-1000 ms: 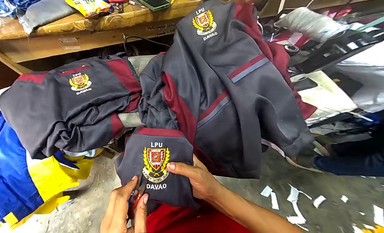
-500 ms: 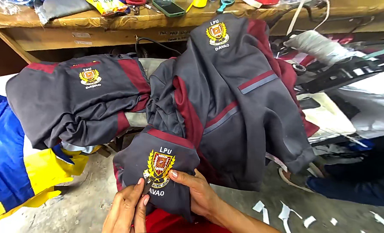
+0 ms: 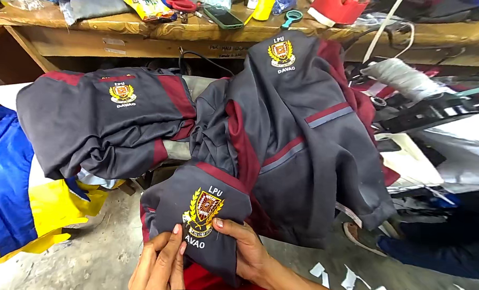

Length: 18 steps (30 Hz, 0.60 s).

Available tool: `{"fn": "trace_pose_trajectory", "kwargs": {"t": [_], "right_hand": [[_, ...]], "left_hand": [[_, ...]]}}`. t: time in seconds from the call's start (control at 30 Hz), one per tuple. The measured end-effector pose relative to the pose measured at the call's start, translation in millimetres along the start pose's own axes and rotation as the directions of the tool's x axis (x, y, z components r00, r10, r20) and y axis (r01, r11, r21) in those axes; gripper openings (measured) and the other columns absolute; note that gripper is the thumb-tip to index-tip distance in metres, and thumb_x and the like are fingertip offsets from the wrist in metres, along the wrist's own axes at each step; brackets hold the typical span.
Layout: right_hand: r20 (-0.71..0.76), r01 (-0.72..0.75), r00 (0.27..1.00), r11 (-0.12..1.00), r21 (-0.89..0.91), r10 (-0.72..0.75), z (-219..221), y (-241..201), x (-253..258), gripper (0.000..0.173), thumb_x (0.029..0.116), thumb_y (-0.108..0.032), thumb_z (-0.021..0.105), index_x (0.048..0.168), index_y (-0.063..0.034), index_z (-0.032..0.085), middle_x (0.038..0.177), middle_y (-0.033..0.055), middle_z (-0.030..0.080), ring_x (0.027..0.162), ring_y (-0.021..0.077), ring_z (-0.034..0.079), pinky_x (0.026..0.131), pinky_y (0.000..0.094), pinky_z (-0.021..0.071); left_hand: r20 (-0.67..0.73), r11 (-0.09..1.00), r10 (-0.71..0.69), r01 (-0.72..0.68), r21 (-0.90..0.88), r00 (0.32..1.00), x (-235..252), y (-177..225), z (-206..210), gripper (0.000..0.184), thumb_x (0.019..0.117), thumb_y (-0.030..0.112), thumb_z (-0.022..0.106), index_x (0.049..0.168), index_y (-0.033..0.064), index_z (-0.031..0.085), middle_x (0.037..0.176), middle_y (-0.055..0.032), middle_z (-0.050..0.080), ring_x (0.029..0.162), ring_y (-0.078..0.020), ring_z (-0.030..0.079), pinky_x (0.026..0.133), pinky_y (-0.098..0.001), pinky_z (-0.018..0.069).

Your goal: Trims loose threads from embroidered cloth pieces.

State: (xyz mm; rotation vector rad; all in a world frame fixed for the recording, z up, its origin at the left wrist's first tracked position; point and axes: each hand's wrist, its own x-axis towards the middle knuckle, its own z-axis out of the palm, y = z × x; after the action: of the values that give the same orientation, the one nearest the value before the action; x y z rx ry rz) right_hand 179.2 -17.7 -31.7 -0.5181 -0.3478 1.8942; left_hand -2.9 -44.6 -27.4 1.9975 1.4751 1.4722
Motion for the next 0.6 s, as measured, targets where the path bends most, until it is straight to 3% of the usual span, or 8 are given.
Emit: {"fn": "trace_pose_trajectory", "kwargs": {"t": [0.23, 0.6], "right_hand": [[0.012, -0.009, 1.0, 1.0, 0.013, 0.009, -1.5, 1.2, -0.7, 0.019, 0.093, -0.007, 0.067, 0.111, -0.0059, 0.072, 0.106, 0.0124, 0.075, 0.1, 0.0207, 0.073, 0.093, 0.0417, 0.0592], [0.057, -0.038, 0.998, 0.998, 0.041, 0.035, -4.2, 1.5, 0.9, 0.018, 0.094, -0.008, 0.065, 0.11, -0.0072, 0.074, 0.106, 0.0109, 0.076, 0.1, 0.0191, 0.073, 0.092, 0.0401, 0.0594]], "left_hand": [[-0.017, 1.0, 0.017, -0.017, 0.011, 1.0, -1.4, -0.9, 0.4, 0.015, 0.0979, 0.01, 0.067, 0.108, 0.0015, 0.075, 0.096, -0.0102, 0.066, 0.092, -0.0063, 0.064, 0.083, -0.0132, 0.0526], [0.042, 0.986, -0.035, 0.041, -0.162, 0.999, -1.0, -4.3, -1.8, 0.018, 0.0995, 0.01, 0.065, 0.111, -0.0001, 0.074, 0.1, -0.0086, 0.068, 0.095, -0.0042, 0.065, 0.085, -0.014, 0.0546]]}}
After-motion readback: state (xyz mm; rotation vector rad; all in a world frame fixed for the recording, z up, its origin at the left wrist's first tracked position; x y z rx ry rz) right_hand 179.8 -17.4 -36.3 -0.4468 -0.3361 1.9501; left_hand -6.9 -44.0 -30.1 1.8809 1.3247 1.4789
